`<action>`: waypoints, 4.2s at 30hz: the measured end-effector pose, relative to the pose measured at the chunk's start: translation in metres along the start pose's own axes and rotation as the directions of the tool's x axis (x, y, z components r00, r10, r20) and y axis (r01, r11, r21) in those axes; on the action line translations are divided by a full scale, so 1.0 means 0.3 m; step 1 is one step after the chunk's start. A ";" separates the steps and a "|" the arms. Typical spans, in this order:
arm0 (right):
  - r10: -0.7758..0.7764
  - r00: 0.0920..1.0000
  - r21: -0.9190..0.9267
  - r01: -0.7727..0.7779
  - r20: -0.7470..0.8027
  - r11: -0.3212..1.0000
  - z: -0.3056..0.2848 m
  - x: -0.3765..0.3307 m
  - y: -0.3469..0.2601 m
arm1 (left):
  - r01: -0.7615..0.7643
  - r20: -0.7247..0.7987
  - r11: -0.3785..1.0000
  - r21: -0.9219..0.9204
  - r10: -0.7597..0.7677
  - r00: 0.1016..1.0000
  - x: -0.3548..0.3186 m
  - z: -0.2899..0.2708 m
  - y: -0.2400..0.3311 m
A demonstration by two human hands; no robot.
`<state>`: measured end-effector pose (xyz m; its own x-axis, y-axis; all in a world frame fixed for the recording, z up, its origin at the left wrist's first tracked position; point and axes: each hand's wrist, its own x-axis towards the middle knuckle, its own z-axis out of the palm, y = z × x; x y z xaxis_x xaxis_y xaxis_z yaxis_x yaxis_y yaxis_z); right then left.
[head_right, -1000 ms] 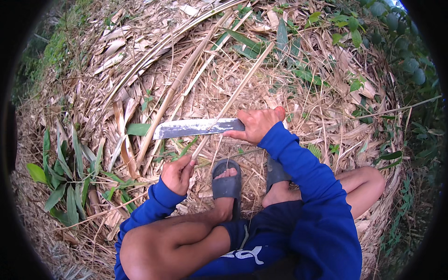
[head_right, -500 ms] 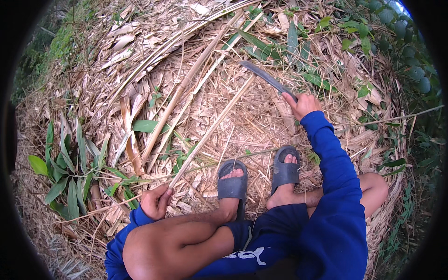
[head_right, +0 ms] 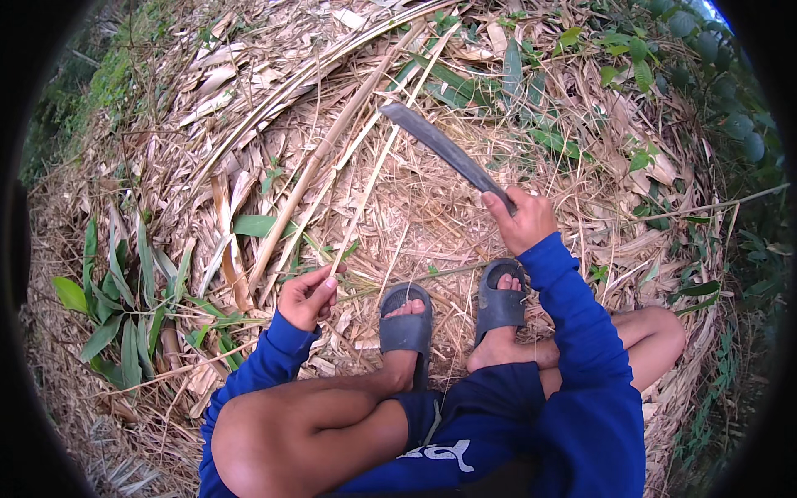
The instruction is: The person sits on the ground and uses a machete to split a long bamboo stalk into thin strips. The person repeatedly strikes the bamboo with the machete to separate it into smaller pieces.
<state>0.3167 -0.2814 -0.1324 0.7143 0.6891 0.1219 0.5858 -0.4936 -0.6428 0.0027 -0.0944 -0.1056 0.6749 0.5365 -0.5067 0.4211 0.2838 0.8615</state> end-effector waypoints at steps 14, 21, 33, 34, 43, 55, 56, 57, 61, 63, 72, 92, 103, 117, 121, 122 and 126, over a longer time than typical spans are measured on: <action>-0.404 0.914 0.004 0.404 0.033 0.915 0.171 -0.101 -0.337 | -0.247 0.062 0.965 0.088 0.242 0.968 0.044 0.141 0.106; -0.391 0.920 -0.131 0.390 0.018 0.911 0.173 -0.070 -0.286 | -0.158 0.086 0.983 -0.089 0.165 0.982 0.032 0.159 0.096; 0.027 0.999 -0.377 -0.037 -0.032 0.926 -0.017 0.154 0.098 | 0.124 0.145 0.982 -0.144 -0.102 0.984 -0.147 -0.029 -0.036; 0.034 0.999 -0.410 -0.031 0.002 0.911 -0.028 0.155 0.110 | 0.112 0.152 0.986 -0.127 -0.092 0.984 -0.145 -0.042 -0.042; 0.410 0.904 -0.502 -0.411 -0.118 0.761 -0.145 0.371 0.488 | 0.202 0.073 0.976 -0.076 -0.197 0.978 -0.249 -0.257 -0.069; -0.061 0.997 0.083 0.057 0.049 0.995 0.048 0.034 -0.066 | -0.159 -0.195 0.982 0.107 0.177 0.965 -0.025 0.068 0.059; -0.164 0.985 0.102 0.158 0.055 0.982 0.066 0.006 -0.124 | -0.165 -0.167 0.977 0.137 0.187 0.968 -0.016 0.092 0.086; -0.210 0.977 0.098 0.205 0.042 0.974 0.091 -0.022 -0.164 | -0.174 -0.134 0.971 0.167 0.197 0.971 -0.007 0.108 0.103; -0.325 0.944 0.077 0.320 0.062 0.944 0.128 -0.090 -0.339 | -0.258 -0.136 0.950 0.176 0.283 0.950 -0.011 0.126 0.099; -0.359 0.927 0.082 0.352 0.106 0.933 0.168 -0.118 -0.356 | -0.200 -0.092 0.948 0.249 0.229 0.969 -0.025 0.115 0.116; -0.428 0.901 -0.057 0.432 0.071 0.900 0.151 -0.104 -0.357 | -0.232 -0.012 0.957 0.175 0.237 0.971 -0.044 0.079 0.068; -0.334 0.936 -0.069 0.343 0.112 0.937 0.074 -0.086 -0.327 | -0.113 -0.007 0.992 0.052 0.113 0.994 -0.090 0.070 0.046; -0.428 0.901 -0.190 0.434 0.074 0.881 0.038 -0.080 -0.343 | -0.222 0.043 0.971 0.089 0.219 0.975 -0.132 0.044 0.068; 0.028 0.993 -0.166 -0.047 -0.118 0.985 -0.093 0.082 -0.039 | -0.089 0.014 0.973 0.214 0.088 0.996 -0.209 -0.099 -0.043; -0.169 0.981 -0.194 0.148 -0.095 0.970 -0.058 0.038 -0.117 | -0.067 0.040 0.980 0.186 0.060 0.997 -0.209 -0.091 -0.017; -0.142 0.983 -0.184 0.118 -0.120 0.976 -0.064 0.048 -0.093 | -0.057 0.044 0.981 0.186 0.049 0.998 -0.221 -0.103 -0.018; 0.130 0.962 -0.123 -0.163 -0.238 0.979 -0.164 0.209 0.094 | -0.014 0.073 0.986 0.164 0.002 0.997 -0.280 -0.184 -0.059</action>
<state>0.3967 -0.2782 -0.1058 0.8550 0.4725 0.2140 0.5043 -0.6606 -0.5562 -0.0949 -0.1006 -0.0766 0.7179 0.4775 -0.5065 0.5056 0.1424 0.8509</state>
